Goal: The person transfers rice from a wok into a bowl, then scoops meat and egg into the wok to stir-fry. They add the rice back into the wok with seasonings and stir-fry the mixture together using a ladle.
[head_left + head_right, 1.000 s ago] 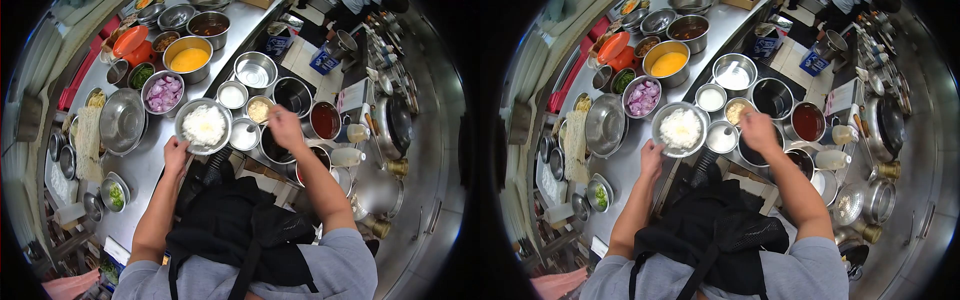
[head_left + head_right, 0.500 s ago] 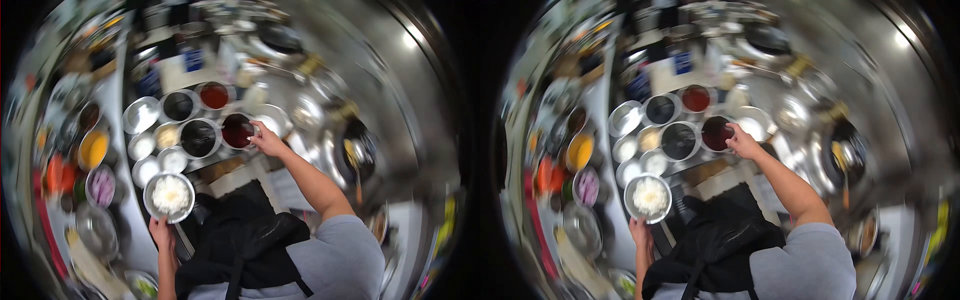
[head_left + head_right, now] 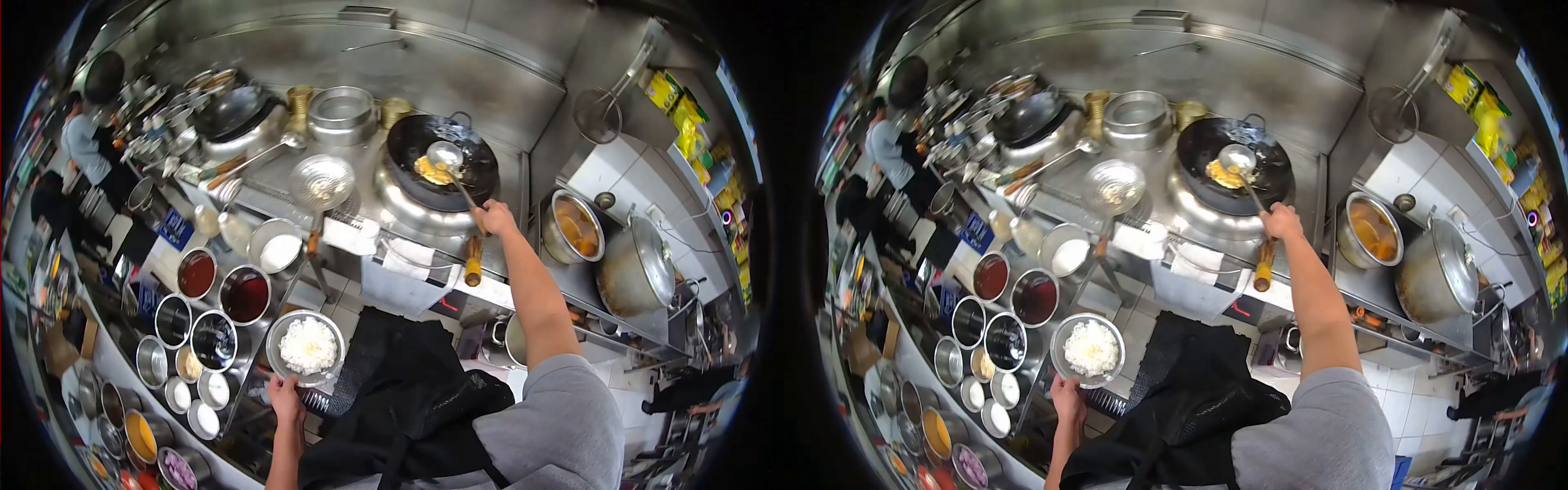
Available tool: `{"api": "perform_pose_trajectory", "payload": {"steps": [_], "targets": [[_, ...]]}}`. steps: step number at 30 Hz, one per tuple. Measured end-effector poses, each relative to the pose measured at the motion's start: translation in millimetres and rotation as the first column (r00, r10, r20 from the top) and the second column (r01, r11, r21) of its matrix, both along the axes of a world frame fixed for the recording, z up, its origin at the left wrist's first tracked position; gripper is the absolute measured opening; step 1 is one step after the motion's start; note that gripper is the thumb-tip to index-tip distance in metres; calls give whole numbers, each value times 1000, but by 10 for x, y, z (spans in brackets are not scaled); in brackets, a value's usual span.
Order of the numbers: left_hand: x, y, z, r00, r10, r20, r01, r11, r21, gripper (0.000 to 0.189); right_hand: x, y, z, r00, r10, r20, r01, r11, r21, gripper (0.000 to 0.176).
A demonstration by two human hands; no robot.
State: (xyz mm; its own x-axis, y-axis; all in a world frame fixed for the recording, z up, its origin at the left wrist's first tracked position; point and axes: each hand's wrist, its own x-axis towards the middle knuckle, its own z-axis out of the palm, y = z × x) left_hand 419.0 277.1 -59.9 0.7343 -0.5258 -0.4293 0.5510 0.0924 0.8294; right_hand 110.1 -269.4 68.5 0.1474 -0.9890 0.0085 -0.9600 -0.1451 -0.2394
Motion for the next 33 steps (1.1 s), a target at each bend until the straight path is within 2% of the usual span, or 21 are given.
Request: {"api": "perform_pose_trajectory", "payload": {"steps": [1, 2, 3, 4, 5, 6, 7, 8, 9, 11, 13, 15, 17, 18, 20, 21, 23, 27, 30, 31, 33], "targets": [[-19, -323, 85, 999, -25, 32, 26, 998, -49, 17, -94, -123, -52, 1000, -16, 6, 16, 1000, 4, 43], [-31, -622, 170, 997, -74, 39, 74, 997, -20, 16, -117, -245, -134, 964, -110, 241, 34, 954, 299, 40], [-45, -907, 307, 993, -114, 45, 113, 994, 11, 14, -118, -387, -201, 869, -254, 425, -34, 826, 563, 37], [-13, -1195, 364, 989, -144, 45, 142, 989, 32, 13, -118, -559, -306, 752, -378, 540, -114, 732, 671, 35], [14, -1487, 303, 982, -180, 59, 178, 983, 45, 12, -160, -642, -510, 597, -509, 620, -220, 639, 737, 33], [24, -1773, 257, 979, -193, 61, 193, 981, 12, 12, -180, -767, -772, 508, -456, 731, -301, 701, 646, 27], [30, -2021, 301, 977, -207, 61, 206, 978, 17, 12, -197, -768, -775, 573, -343, 745, -287, 767, 574, 24], [18, -2281, 373, 979, -197, 54, 198, 980, -10, 12, -277, -787, -784, 741, -158, 652, -235, 849, 473, 26], [0, -2516, 429, 981, -190, 44, 191, 981, -34, 13, -376, -744, -783, 873, 8, 488, -210, 910, 359, 32], [28, -2854, 551, 980, -196, 33, 198, 979, -56, 13, -478, -235, -247, 961, 33, 273, -107, 960, 259, 46], [50, -3121, 665, 985, -170, 25, 172, 976, -131, 15, -899, -167, -641, 956, 34, 292, -136, 932, 337, 70], [100, -3250, 688, 984, -174, 30, 176, 978, -112, 16, -980, 143, -134, 979, -79, 190, -44, 823, 566, 80], [205, -3334, 669, 986, -162, 44, 165, 983, -83, 15, -1278, 275, -282, 987, 152, 61, -163, 922, 350, 88], [263, -3371, 727, 987, -156, 33, 158, 984, -79, 15, -1202, 270, -121, 987, 151, 56, -161, 921, 354, 88], [359, -3457, 700, 987, -156, 35, 157, 987, -46, 16, -1155, 365, 156, 974, 210, -85, -159, 902, 402, 89], [398, -3498, 672, 988, -149, 29, 149, 989, -8, 17, -1078, 298, 168, 978, 191, -89, -141, 907, 397, 89], [536, -3633, 534, 983, -183, 16, 183, 983, -24, 17, -786, -30, 117, 987, 149, -58, -89, 814, 574, 86], [788, -3911, 448, 971, -236, 28, 237, 966, -101, 13, -344, -690, -527, 990, 126, 70, -140, 951, 274, 86], [878, -4032, 471, 969, -245, 42, 248, 961, -126, 9, -72, -781, -614, 989, 40, 144, -74, 968, 239, 86], [901, -3960, 469, 969, -243, 38, 246, 961, -123, 9, -28, -602, -459, 989, 41, 141, -75, 967, 243, 86], [1030, -3932, 534, 952, -296, 82, 304, 947, -103, 8, 109, -192, 181, 989, -74, 125, 7, 885, 466, 85]]}}
